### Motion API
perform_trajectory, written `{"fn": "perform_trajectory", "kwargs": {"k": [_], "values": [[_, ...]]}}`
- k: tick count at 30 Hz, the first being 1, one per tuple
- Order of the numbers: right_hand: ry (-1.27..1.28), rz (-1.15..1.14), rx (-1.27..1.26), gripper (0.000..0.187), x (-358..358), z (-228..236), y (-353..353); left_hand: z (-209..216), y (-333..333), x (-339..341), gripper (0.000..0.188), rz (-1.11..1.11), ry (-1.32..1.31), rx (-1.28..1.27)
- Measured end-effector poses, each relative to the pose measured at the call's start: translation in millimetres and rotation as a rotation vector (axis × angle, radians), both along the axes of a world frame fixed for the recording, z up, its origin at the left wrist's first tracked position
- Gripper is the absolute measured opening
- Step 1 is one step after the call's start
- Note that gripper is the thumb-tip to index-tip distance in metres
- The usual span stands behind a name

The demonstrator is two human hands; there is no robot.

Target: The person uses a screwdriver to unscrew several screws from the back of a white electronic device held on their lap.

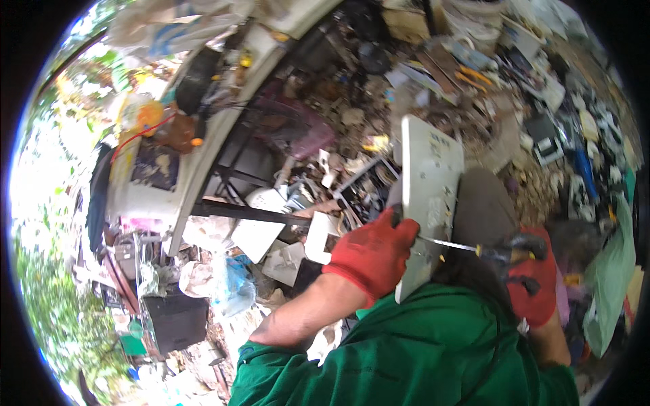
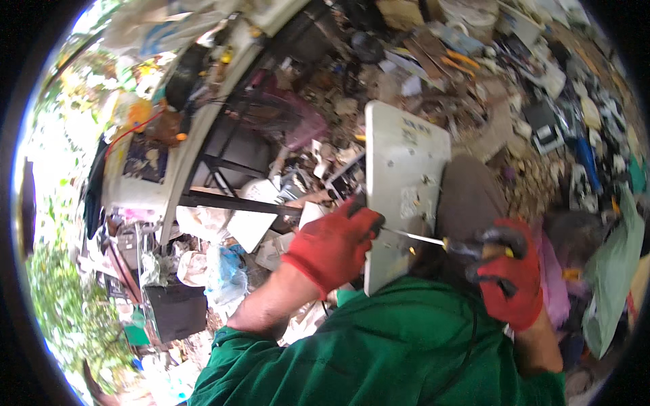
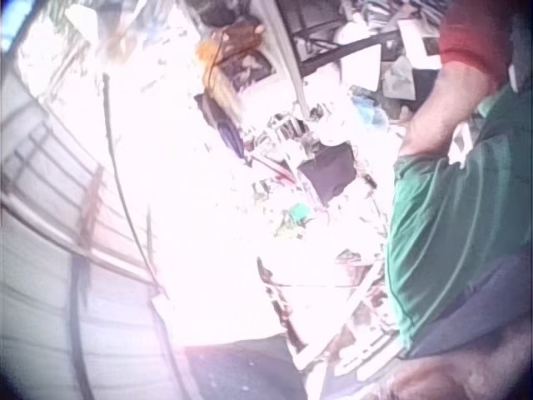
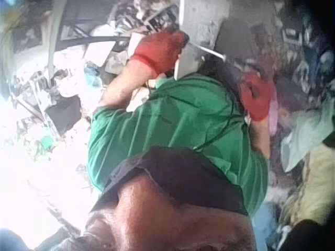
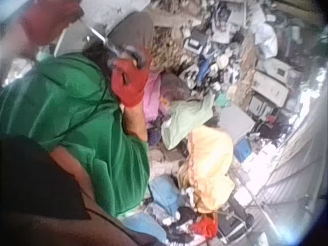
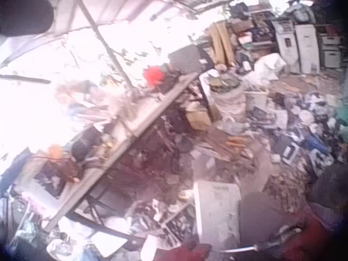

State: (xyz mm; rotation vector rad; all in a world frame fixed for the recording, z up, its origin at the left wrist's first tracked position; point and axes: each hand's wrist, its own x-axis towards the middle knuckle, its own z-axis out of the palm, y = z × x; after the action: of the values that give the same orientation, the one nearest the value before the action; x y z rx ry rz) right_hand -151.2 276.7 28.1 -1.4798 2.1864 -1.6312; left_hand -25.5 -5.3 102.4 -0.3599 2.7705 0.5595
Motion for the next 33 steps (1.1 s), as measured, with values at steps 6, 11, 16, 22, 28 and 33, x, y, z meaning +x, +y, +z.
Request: {"fn": "perform_trajectory", "kwargs": {"k": [6,11,16,22,28,33], "values": [[-0.078,-0.084,-0.052,0.018,7.7,4.6,-3.1,-9.0,-3.5,13.9,0.037,-0.099,0.089,-0.205],[-0.141,-0.12,-0.062,0.017,4.4,-6.7,6.5,-13.7,8.1,9.8,0.026,-0.085,0.276,-0.323],[-0.187,-0.16,-0.049,0.015,12.8,-11.3,8.4,-30.2,13.0,13.3,0.016,-0.117,0.432,-0.389],[-0.308,-0.135,-0.023,0.014,20.0,-14.5,5.9,-31.4,10.5,5.7,0.01,-0.243,0.365,-0.499],[-0.429,-0.267,-0.028,0.017,27.0,-16.1,9.7,-10.5,0.1,-6.5,0.012,-0.592,0.154,-0.653],[-0.525,-0.357,-0.151,0.024,28.6,-54.0,40.7,25.6,-22.2,-13.7,0.01,-0.329,0.172,-0.156]]}}
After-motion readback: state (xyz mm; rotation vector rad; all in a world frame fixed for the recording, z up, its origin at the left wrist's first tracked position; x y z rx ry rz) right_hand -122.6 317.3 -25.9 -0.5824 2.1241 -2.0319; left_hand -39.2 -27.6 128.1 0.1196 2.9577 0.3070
